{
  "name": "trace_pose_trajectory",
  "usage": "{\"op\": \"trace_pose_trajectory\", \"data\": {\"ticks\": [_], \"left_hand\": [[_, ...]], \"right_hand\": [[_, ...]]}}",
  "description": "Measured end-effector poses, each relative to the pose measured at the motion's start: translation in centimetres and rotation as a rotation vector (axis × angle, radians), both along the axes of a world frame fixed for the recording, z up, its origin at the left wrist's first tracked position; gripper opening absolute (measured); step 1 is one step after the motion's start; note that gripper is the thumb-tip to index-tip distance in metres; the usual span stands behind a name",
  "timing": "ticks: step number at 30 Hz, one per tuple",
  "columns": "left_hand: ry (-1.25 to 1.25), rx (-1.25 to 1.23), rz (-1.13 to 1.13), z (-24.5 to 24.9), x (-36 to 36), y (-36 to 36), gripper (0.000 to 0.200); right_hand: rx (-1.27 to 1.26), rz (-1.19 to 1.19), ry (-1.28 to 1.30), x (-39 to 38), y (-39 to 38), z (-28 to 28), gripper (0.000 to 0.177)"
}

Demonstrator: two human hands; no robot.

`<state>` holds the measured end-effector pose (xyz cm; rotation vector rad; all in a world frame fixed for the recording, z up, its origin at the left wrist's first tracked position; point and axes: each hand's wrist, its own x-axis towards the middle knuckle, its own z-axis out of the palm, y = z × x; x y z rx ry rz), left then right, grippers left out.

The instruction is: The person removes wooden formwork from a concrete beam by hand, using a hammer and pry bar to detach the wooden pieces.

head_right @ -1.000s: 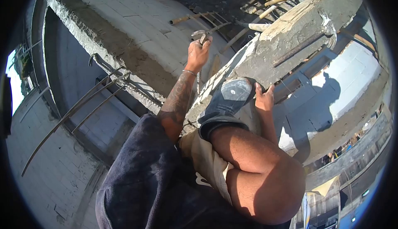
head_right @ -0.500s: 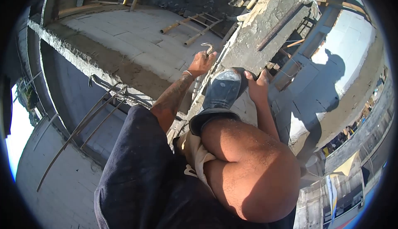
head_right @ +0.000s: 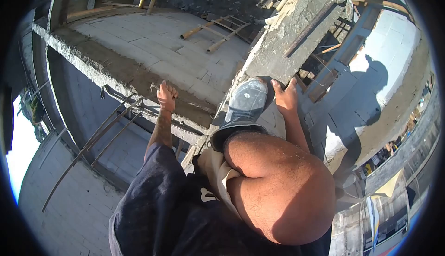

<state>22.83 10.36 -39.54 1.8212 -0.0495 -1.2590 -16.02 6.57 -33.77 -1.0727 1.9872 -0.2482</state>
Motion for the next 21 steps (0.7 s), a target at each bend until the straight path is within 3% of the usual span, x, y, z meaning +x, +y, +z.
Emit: {"op": "trace_pose_trajectory", "data": {"ticks": [1,3,5,7,9,11,13,15,17,21], "left_hand": [[0.039,-0.059,0.096,1.1,0.1,0.8,0.036],[-0.005,-0.067,0.037,2.1,-1.2,0.3,0.033],[-0.066,-0.079,-0.090,2.5,-3.7,-2.2,0.036],[0.033,-0.016,-0.289,1.5,-6.6,-5.0,0.034],[-0.077,-0.169,-0.667,-1.9,-9.0,-6.0,0.031],[-0.102,-0.237,-0.895,-0.3,-12.5,-8.0,0.025],[-0.733,-0.737,-1.350,-1.3,-13.7,-7.7,0.022],[-0.326,-0.172,-1.230,-0.8,-15.3,-6.8,0.038],[-0.324,-0.121,-1.170,-1.3,-16.1,-7.1,0.042],[-0.216,-0.138,-1.279,-1.9,-16.3,-8.0,0.036]], "right_hand": [[-0.036,-0.019,-0.019,0.2,0.0,-0.1,0.069],[0.032,-0.007,0.016,0.0,0.3,-0.7,0.082],[0.049,0.027,0.006,-0.7,0.6,-1.5,0.084],[0.030,0.040,0.071,-0.6,0.5,-2.4,0.085],[-0.092,0.061,0.000,-1.6,1.7,-3.5,0.065],[-0.017,0.047,0.003,-1.2,0.5,-1.7,0.061],[0.039,0.002,-0.135,-0.8,-0.1,-0.4,0.073],[0.019,-0.013,-0.050,-0.1,-0.2,0.0,0.072],[0.005,-0.086,-0.114,0.2,-0.5,0.7,0.071],[-0.024,-0.103,-0.111,-0.2,0.3,-0.6,0.068]]}}
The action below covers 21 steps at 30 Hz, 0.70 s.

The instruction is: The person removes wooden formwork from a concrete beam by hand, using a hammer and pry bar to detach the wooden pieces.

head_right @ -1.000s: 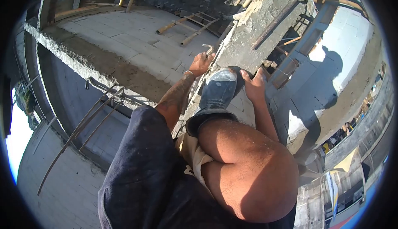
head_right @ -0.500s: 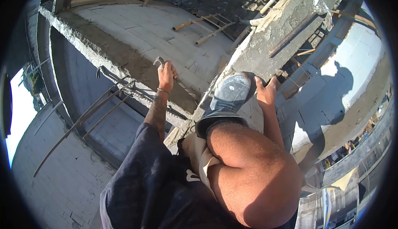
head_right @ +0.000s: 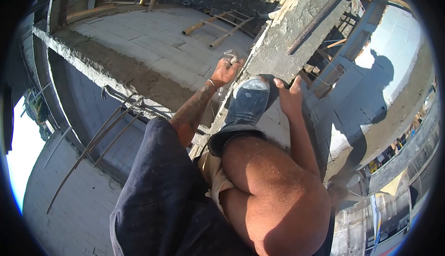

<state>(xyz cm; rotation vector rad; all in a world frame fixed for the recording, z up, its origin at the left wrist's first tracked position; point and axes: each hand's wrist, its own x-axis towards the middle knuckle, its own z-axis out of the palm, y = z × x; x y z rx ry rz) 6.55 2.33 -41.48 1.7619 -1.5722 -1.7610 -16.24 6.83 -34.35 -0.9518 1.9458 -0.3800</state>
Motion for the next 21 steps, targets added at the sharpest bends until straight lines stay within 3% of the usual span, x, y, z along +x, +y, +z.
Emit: {"op": "trace_pose_trajectory", "data": {"ticks": [2,4,6,8,10,12,14,15,16,18,19,21], "left_hand": [[-0.022,-0.032,0.138,0.3,-0.1,0.5,0.039],[-0.087,-0.012,0.113,0.4,0.1,0.7,0.037],[0.014,0.122,0.136,0.9,0.8,1.5,0.036],[0.051,0.096,0.162,0.2,1.4,3.1,0.032],[0.044,-0.278,0.101,-0.5,1.6,3.5,0.027],[-0.004,-0.240,0.071,-1.2,1.4,2.9,0.034],[0.104,-0.120,-0.027,-2.3,0.8,2.8,0.035],[0.039,0.006,-0.116,-1.6,0.5,2.2,0.027],[0.046,-0.193,-0.171,-1.9,0.8,2.8,0.028],[0.131,-0.119,0.051,-1.5,0.5,2.7,0.026],[0.132,-0.122,0.048,-3.2,0.9,3.1,0.026],[-0.220,-0.939,0.004,-6.9,2.3,4.3,0.021]], "right_hand": [[0.035,-0.010,-0.019,0.2,-0.3,1.2,0.067],[0.048,-0.019,-0.038,0.2,-1.1,1.7,0.066],[-0.014,-0.010,-0.064,0.2,-0.9,1.5,0.064],[0.034,-0.003,-0.068,0.2,-1.0,1.9,0.065],[0.066,0.009,-0.072,0.2,-1.0,1.9,0.066],[0.020,0.015,-0.018,0.2,-0.8,1.4,0.070],[0.031,0.014,-0.030,0.0,-1.2,1.4,0.072],[0.058,0.013,-0.048,0.0,-1.1,1.7,0.075],[0.072,0.004,-0.042,0.0,-0.8,2.0,0.075],[0.121,0.015,0.012,0.1,-1.1,1.9,0.079],[0.117,0.012,0.012,0.0,-1.1,1.5,0.079],[0.042,0.007,0.030,-0.1,-0.3,0.5,0.081]]}}
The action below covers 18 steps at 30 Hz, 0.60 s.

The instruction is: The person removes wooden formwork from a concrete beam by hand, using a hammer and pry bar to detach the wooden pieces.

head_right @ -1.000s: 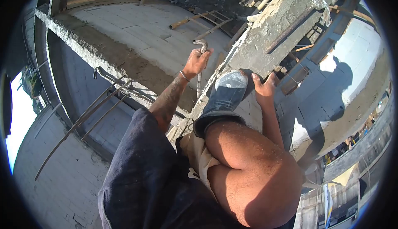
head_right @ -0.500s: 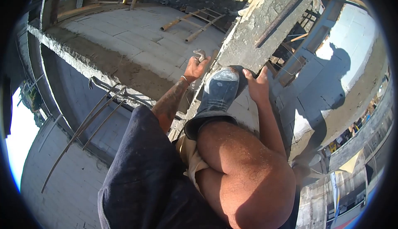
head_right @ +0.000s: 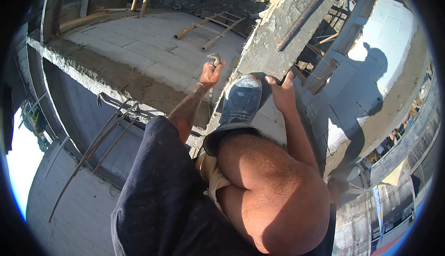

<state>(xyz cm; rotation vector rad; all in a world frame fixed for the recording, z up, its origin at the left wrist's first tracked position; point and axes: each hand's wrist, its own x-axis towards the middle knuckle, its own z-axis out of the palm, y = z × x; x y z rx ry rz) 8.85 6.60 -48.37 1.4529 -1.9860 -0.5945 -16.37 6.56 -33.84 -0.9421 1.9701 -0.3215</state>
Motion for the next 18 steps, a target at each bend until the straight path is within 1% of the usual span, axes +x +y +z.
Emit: {"op": "trace_pose_trajectory", "data": {"ticks": [1,2,4,5,7,8,9,10,11,12,13,14,16,17,18], "left_hand": [[0.003,-0.007,-0.001,0.2,0.7,-0.3,0.021],[0.056,0.295,0.083,0.8,1.7,-0.3,0.018],[0.251,0.747,0.223,4.0,2.3,0.0,0.013],[0.249,0.745,0.229,4.2,2.0,1.5,0.013],[-0.165,-0.161,-0.097,3.5,1.6,5.2,0.009],[-0.023,0.142,-0.093,4.0,1.7,5.5,0.007],[0.128,0.449,-0.096,4.2,1.6,5.6,0.013],[-0.283,-0.093,-0.194,4.4,1.8,6.1,0.021],[-0.072,0.195,-0.227,3.6,2.9,6.2,0.017],[-0.120,0.004,-0.109,3.2,2.9,5.7,0.012],[-0.169,-0.190,0.011,2.7,3.0,5.0,0.014],[-0.173,-0.189,0.015,3.1,3.0,4.1,0.014],[0.049,0.848,0.410,3.8,2.7,1.1,0.027],[0.050,0.847,0.407,3.2,2.9,0.5,0.027],[0.088,0.854,0.491,1.8,2.9,-0.3,0.032]], "right_hand": [[-0.007,-0.001,0.003,0.0,-0.1,-0.2,0.081],[-0.022,-0.012,-0.020,0.0,0.0,-0.2,0.080],[-0.033,-0.021,-0.041,-0.1,0.0,0.2,0.079],[-0.027,-0.007,-0.021,0.0,-0.2,0.4,0.078],[-0.018,0.014,-0.013,0.4,-0.1,0.4,0.076],[-0.056,0.019,-0.059,0.3,-0.1,0.0,0.075],[-0.088,0.015,-0.097,-0.2,0.3,-0.5,0.074],[0.024,-0.040,-0.122,-0.4,0.7,-1.3,0.073],[0.039,-0.044,-0.116,-0.7,1.8,-1.3,0.073],[0.000,-0.019,-0.076,-0.3,1.1,-0.5,0.074],[-0.043,0.005,-0.040,0.0,0.3,-0.2,0.075],[-0.058,0.008,0.008,-0.5,1.5,-2.1,0.075],[-0.013,0.017,-0.009,0.2,-0.3,0.6,0.074],[0.033,0.023,-0.020,0.7,-0.9,1.7,0.074],[0.023,0.016,-0.010,0.8,-1.2,1.5,0.074]]}}
